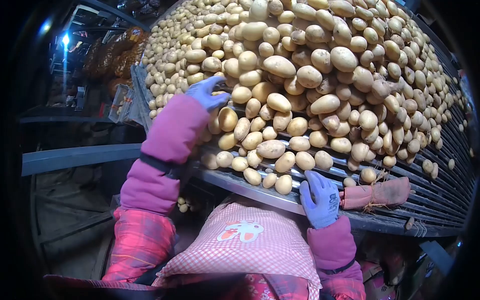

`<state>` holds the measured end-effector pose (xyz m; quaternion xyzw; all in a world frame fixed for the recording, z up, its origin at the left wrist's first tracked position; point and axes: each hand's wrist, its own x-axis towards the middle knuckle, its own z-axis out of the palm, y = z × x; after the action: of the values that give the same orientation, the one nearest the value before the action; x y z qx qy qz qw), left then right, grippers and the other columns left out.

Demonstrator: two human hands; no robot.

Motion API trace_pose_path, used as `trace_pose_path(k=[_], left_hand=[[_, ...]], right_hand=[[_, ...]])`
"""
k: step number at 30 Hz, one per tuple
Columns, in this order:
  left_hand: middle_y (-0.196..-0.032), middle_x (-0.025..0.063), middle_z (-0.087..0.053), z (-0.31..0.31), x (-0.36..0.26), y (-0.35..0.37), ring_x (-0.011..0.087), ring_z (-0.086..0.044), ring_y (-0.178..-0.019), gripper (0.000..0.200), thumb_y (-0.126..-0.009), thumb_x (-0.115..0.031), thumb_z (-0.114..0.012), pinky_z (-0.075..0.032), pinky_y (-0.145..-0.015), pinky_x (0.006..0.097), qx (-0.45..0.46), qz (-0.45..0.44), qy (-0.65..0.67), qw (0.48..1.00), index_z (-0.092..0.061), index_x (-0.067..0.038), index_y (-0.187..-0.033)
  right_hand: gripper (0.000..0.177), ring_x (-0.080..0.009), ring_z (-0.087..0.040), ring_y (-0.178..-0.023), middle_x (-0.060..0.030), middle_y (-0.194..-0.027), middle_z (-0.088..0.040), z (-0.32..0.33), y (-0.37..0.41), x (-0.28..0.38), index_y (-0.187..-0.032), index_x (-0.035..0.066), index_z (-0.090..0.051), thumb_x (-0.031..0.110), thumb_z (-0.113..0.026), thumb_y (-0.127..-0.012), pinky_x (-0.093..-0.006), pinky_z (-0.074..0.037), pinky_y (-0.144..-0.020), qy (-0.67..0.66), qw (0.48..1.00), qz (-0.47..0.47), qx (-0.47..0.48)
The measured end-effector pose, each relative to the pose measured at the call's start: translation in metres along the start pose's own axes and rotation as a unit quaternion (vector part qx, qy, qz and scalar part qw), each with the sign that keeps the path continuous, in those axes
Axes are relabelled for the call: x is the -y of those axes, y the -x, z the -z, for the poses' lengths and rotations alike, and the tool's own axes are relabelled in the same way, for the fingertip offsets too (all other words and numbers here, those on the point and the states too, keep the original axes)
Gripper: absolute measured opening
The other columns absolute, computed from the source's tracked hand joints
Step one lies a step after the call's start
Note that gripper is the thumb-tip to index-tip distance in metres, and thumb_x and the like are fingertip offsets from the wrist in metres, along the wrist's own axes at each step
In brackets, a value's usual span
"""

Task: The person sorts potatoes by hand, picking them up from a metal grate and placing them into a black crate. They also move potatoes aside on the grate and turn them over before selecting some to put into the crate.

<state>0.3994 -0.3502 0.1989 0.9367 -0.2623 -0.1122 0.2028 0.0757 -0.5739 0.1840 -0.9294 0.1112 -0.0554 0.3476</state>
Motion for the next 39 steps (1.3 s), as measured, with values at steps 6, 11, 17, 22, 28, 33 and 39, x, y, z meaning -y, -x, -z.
trace_pose_path(k=[6,11,17,22,28,33,39], left_hand=[[-0.115,0.0206,-0.062,-0.024,-0.016,-0.034,0.036,-0.058,-0.11,0.087,-0.063,-0.056,-0.076,-0.044,-0.096,0.0419,0.173,0.048,0.086,0.98,-0.054,-0.002,-0.127],[-0.124,0.0136,-0.06,-0.037,0.011,-0.04,0.0252,-0.054,-0.119,0.052,-0.084,-0.039,-0.068,-0.04,-0.102,0.0362,0.186,0.073,0.296,0.934,-0.061,-0.007,-0.124],[-0.117,0.0118,-0.065,-0.026,-0.029,-0.026,0.0234,-0.061,-0.109,0.062,-0.076,-0.037,-0.074,-0.046,-0.096,0.0359,0.312,0.037,0.147,0.938,-0.057,-0.011,-0.129],[-0.12,0.015,-0.064,-0.023,-0.03,-0.022,0.0293,-0.06,-0.113,0.067,-0.069,-0.041,-0.076,-0.046,-0.097,0.0387,0.283,-0.006,0.092,0.955,-0.058,-0.014,-0.127],[-0.129,0.0186,-0.055,0.034,-0.008,0.095,0.0285,-0.057,-0.117,0.048,-0.082,-0.015,-0.068,-0.045,-0.099,0.0333,0.093,0.091,0.526,0.841,-0.057,-0.011,-0.128],[-0.127,0.0152,-0.055,0.066,0.084,0.27,0.0244,-0.055,-0.117,0.059,-0.081,-0.008,-0.071,-0.044,-0.1,0.0345,0.028,0.161,0.365,0.916,-0.049,-0.004,-0.136],[-0.126,0.0135,-0.057,-0.036,0.157,0.421,0.02,-0.055,-0.117,0.069,-0.079,-0.019,-0.076,-0.044,-0.099,0.0312,0.05,0.429,0.409,0.804,-0.046,0.001,-0.138]], right_hand=[[0.03,-0.0348,-0.062,-0.094,-0.0169,-0.106,-0.066,0.003,0.0,0.002,-0.112,0.003,-0.064,0.015,-0.064,-0.086,-0.0432,-0.048,-0.084,-0.014,1.0,0.001,0.005],[0.03,-0.0347,-0.062,-0.093,-0.0168,-0.106,-0.066,0.003,0.001,0.001,-0.112,0.002,-0.064,0.015,-0.065,-0.085,-0.043,-0.048,-0.083,-0.018,1.0,0.011,-0.003],[0.03,-0.0347,-0.064,-0.086,-0.0175,-0.097,-0.067,0.004,-0.003,0.001,-0.111,0.001,-0.065,0.015,-0.065,-0.085,-0.0422,-0.049,-0.079,-0.027,1.0,-0.006,0.012],[0.026,-0.0347,-0.064,-0.085,-0.0182,-0.094,-0.067,0.001,-0.005,-0.003,-0.109,0.0,-0.065,0.014,-0.063,-0.087,-0.0419,-0.05,-0.077,-0.071,0.997,-0.025,0.019],[0.023,-0.0318,-0.065,-0.084,-0.0171,-0.092,-0.066,-0.003,0.001,-0.012,-0.109,0.001,-0.066,0.013,-0.06,-0.09,-0.0381,-0.05,-0.075,-0.139,0.985,-0.083,0.061],[0.022,-0.026,-0.064,-0.083,-0.0139,-0.092,-0.066,-0.01,0.002,-0.019,-0.11,0.002,-0.066,0.013,-0.059,-0.092,-0.0349,-0.05,-0.074,-0.138,0.986,-0.08,0.047],[0.021,-0.0192,-0.063,-0.086,-0.0117,-0.095,-0.067,-0.016,0.004,-0.032,-0.107,0.0,-0.066,0.014,-0.059,-0.094,-0.0316,-0.049,-0.078,-0.147,0.977,-0.143,0.063]])
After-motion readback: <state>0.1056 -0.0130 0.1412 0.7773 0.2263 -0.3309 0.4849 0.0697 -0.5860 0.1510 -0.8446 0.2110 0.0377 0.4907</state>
